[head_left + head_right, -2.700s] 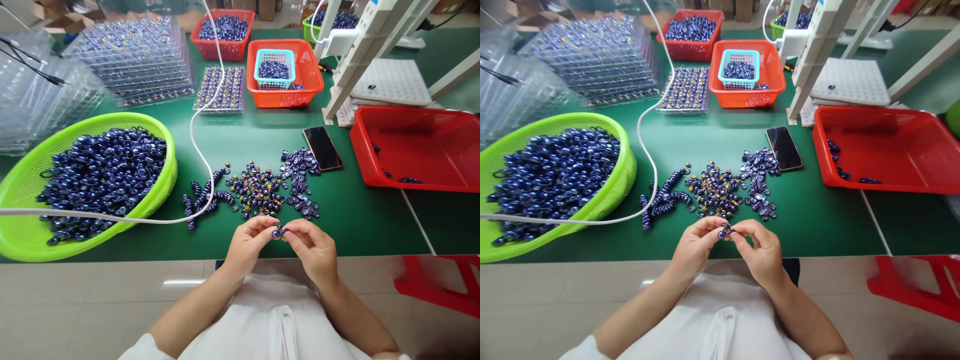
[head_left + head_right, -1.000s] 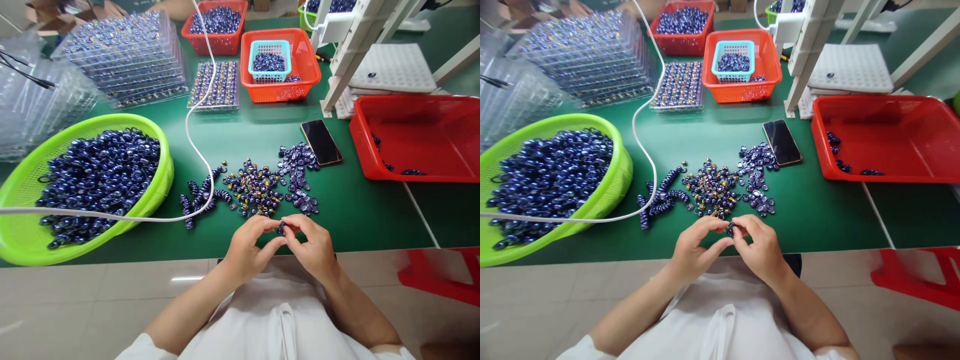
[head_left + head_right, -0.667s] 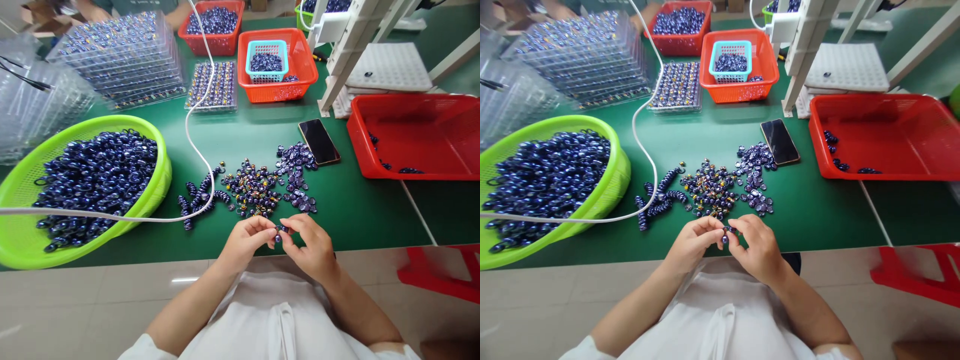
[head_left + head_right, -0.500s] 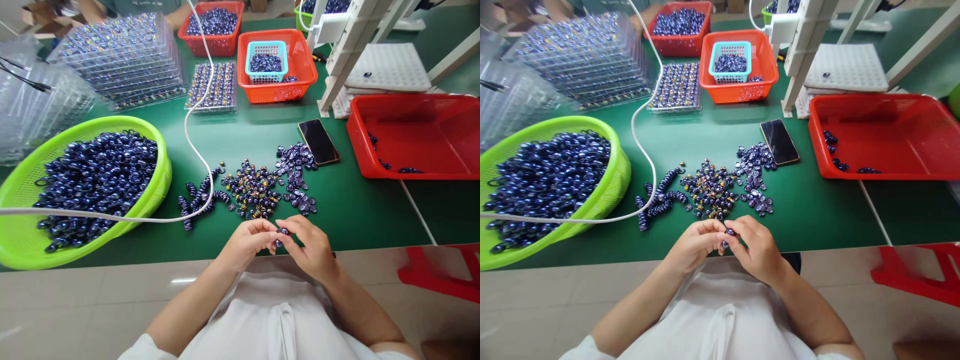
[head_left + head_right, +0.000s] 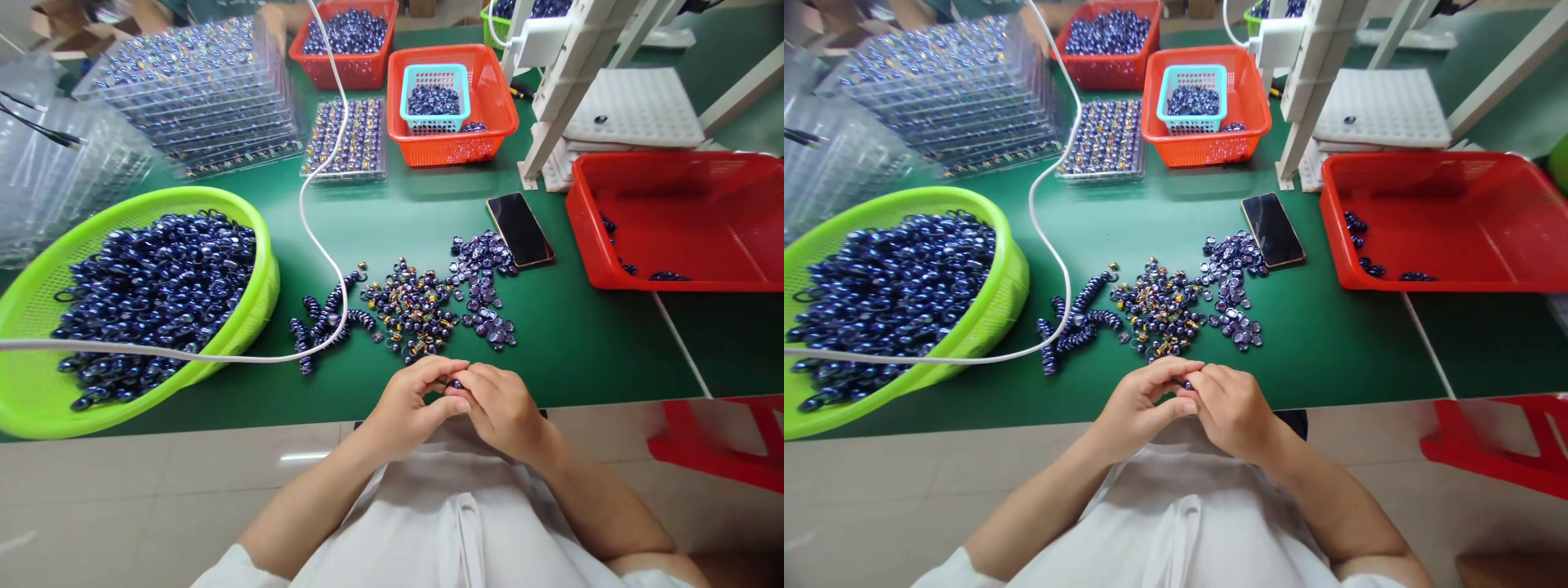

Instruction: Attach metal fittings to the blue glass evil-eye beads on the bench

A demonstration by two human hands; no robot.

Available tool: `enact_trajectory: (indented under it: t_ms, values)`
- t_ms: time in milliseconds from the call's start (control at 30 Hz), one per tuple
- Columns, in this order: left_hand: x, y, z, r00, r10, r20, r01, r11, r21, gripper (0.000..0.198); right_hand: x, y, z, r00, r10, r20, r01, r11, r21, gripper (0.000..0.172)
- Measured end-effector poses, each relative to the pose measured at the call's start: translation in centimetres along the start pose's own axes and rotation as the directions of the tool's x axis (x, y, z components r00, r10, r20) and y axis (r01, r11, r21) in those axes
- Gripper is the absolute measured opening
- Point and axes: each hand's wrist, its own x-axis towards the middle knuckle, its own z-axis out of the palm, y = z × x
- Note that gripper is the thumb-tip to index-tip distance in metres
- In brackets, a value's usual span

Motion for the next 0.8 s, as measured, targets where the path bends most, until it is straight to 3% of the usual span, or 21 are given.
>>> enact_trajectory:
  t_ms: [267, 533, 600, 700, 800]
  values:
    - [-0.4, -0.2, 0.1, 0.992, 0.112, -0.049, -0.104, 0.984, 0.145, 0.029, -0.3, -0.4, 0.6, 0.999, -0.011, -0.049, 0.014, 0.999, 0.045, 0.014]
    - [-0.7, -0.1, -0.8, 0.997, 0.005, -0.074, 0.000, 0.997, 0.074, 0.036, -0.3, -0.6, 1.7, 0.998, 0.035, -0.059, -0.026, 0.988, 0.151, 0.017]
    - [-1.1, 0.2, -1.5, 0.996, 0.000, -0.089, 0.007, 0.997, 0.070, 0.040, 0.2, -1.0, 2.0, 0.998, 0.057, -0.021, -0.051, 0.973, 0.226, 0.019]
    - [-2.0, 1.1, -3.0, 0.993, 0.031, -0.111, -0.017, 0.992, 0.129, 0.046, 1.2, -1.8, 2.1, 0.991, 0.041, 0.126, -0.086, 0.923, 0.374, 0.032]
    - [-3.3, 2.2, -5.2, 0.983, 0.098, -0.153, -0.055, 0.962, 0.266, 0.038, 1.8, -2.3, 1.8, 0.972, 0.000, 0.237, -0.107, 0.893, 0.438, 0.048]
